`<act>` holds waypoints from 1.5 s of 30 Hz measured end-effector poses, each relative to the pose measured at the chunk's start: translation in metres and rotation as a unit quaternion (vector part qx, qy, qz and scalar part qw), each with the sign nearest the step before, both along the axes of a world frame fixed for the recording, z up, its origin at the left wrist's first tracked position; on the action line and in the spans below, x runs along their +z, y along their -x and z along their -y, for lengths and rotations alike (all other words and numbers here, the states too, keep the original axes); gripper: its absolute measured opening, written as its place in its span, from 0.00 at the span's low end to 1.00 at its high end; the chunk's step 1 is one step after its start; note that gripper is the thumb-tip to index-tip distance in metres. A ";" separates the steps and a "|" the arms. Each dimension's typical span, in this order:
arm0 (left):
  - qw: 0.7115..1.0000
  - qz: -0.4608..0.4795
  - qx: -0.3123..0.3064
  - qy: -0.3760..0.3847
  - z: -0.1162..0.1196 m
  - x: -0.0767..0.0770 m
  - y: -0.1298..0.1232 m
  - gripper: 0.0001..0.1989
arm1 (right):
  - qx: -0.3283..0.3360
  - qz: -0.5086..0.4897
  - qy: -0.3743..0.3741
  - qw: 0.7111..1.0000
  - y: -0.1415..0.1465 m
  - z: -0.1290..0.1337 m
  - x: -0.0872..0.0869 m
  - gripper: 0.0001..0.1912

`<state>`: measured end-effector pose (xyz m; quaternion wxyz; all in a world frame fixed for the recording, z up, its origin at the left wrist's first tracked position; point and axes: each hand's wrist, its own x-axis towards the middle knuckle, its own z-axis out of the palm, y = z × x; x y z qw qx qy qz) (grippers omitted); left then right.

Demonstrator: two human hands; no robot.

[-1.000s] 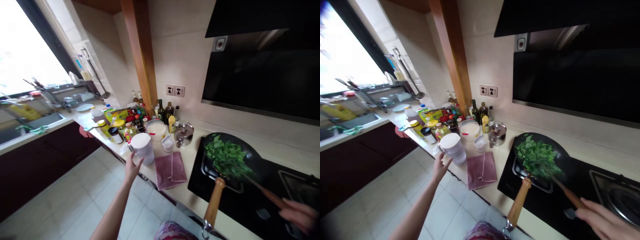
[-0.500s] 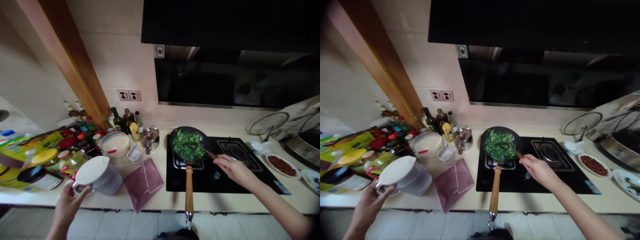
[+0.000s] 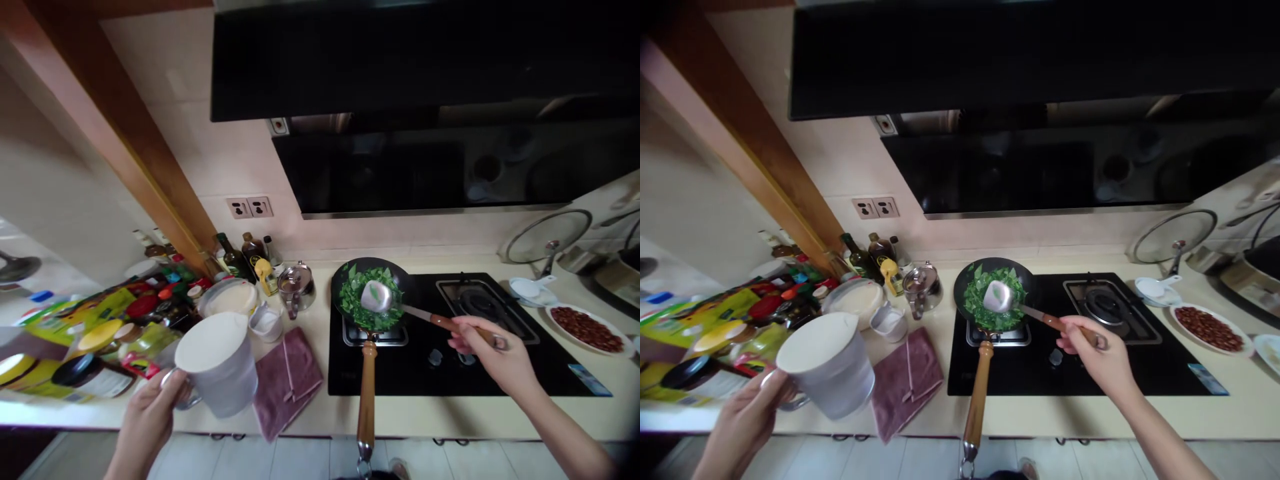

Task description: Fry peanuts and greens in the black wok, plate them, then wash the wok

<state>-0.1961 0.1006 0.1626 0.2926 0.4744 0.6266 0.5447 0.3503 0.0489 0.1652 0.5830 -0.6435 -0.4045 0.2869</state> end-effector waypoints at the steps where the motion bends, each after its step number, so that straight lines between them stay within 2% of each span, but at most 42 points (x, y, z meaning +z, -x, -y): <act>1: 0.999 0.023 -0.023 -0.007 -0.001 0.008 -0.015 0.26 | 0.022 -0.006 0.006 1.000 -0.001 -0.001 -0.002 0.23; 3: 0.993 0.091 -0.068 -0.011 -0.005 0.020 -0.046 0.26 | 0.046 -0.012 0.007 0.999 -0.001 -0.006 -0.004 0.22; 6: 0.985 0.119 -0.126 -0.005 -0.015 0.034 -0.092 0.26 | 0.010 -0.041 -0.007 0.999 -0.008 -0.012 -0.002 0.22; 8: 0.984 0.078 -0.163 0.000 -0.026 0.042 -0.119 0.26 | -0.017 -0.073 -0.010 0.997 -0.017 -0.012 0.004 0.22; 11: 0.977 -0.026 -0.212 0.019 -0.045 0.056 -0.153 0.24 | -0.018 -0.102 -0.003 0.995 -0.033 -0.008 0.014 0.23; 17: 0.937 -0.144 -0.313 0.056 -0.079 0.085 -0.212 0.23 | 0.001 -0.129 -0.002 0.992 -0.044 -0.004 0.030 0.23; 21: 0.908 -0.202 -0.359 0.070 -0.095 0.096 -0.240 0.22 | 0.015 -0.134 -0.007 0.991 -0.041 -0.011 0.037 0.24; 27: 0.885 -0.246 -0.387 0.082 -0.118 0.099 -0.256 0.22 | 0.040 -0.134 -0.007 0.990 -0.040 -0.030 0.035 0.23; 35: 0.881 -0.264 -0.385 0.081 -0.134 0.116 -0.264 0.21 | 0.063 -0.147 -0.020 0.987 -0.029 -0.046 0.026 0.20; 39: 0.903 -0.209 -0.364 0.088 -0.139 0.117 -0.259 0.22 | 0.037 -0.169 -0.040 0.984 -0.025 -0.052 0.024 0.23; 42: 0.934 -0.124 -0.327 0.075 -0.137 0.110 -0.246 0.25 | 0.008 -0.175 -0.077 0.981 -0.028 -0.049 0.023 0.25; 45: 0.957 -0.026 -0.284 0.049 -0.130 0.099 -0.227 0.28 | -0.026 -0.129 -0.092 0.987 -0.036 -0.035 0.025 0.25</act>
